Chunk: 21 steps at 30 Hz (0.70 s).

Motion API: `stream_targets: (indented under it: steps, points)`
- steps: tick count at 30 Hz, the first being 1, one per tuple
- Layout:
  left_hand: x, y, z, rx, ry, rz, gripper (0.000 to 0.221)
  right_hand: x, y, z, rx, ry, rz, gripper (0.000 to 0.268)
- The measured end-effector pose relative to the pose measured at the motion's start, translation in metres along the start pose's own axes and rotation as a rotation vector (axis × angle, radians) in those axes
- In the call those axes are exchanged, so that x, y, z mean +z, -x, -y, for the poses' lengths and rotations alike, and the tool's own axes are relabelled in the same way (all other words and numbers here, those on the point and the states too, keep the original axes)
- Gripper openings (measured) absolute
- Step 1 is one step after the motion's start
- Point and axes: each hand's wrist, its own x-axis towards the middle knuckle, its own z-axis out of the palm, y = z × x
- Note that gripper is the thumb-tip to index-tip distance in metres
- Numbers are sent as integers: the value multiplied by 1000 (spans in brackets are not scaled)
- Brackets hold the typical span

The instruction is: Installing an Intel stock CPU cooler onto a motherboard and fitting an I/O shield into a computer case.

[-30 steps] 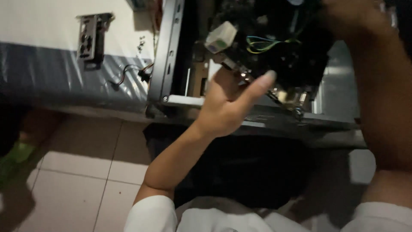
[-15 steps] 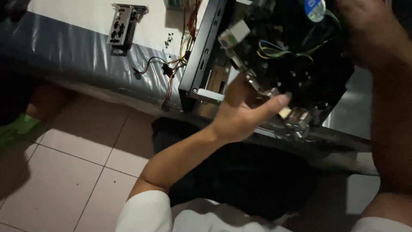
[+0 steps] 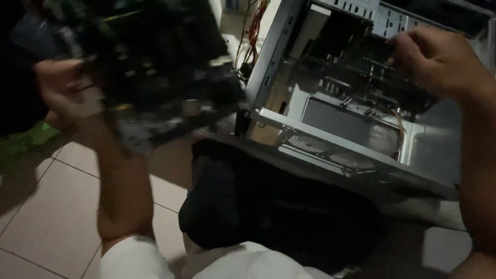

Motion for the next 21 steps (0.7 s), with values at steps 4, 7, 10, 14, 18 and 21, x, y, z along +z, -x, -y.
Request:
stream_targets:
  steps: [4, 7, 10, 14, 18, 21]
  points:
    - [7, -13, -67, -90, -434, -157, 26, 12, -3, -16, -34, 161, 6, 39]
    - [-47, 11, -53, -93, -633, -106, 38, 16, -3, -8, -50, 220, 52, 42]
    - [-133, 55, 13, -247, -625, -320, 27, 18, -1, 6, -3, 195, 140, 41]
    - [-248, 121, 113, -532, -42, -958, 21, 10, 2, 40, 162, 118, 194, 44]
    - [-159, 121, 88, -157, -612, -510, 6, 11, 2, 35, 111, 145, 167, 48]
    - [-102, 105, 68, -519, 40, -1071, 13, 11, 3, 40, 154, 126, 210, 47]
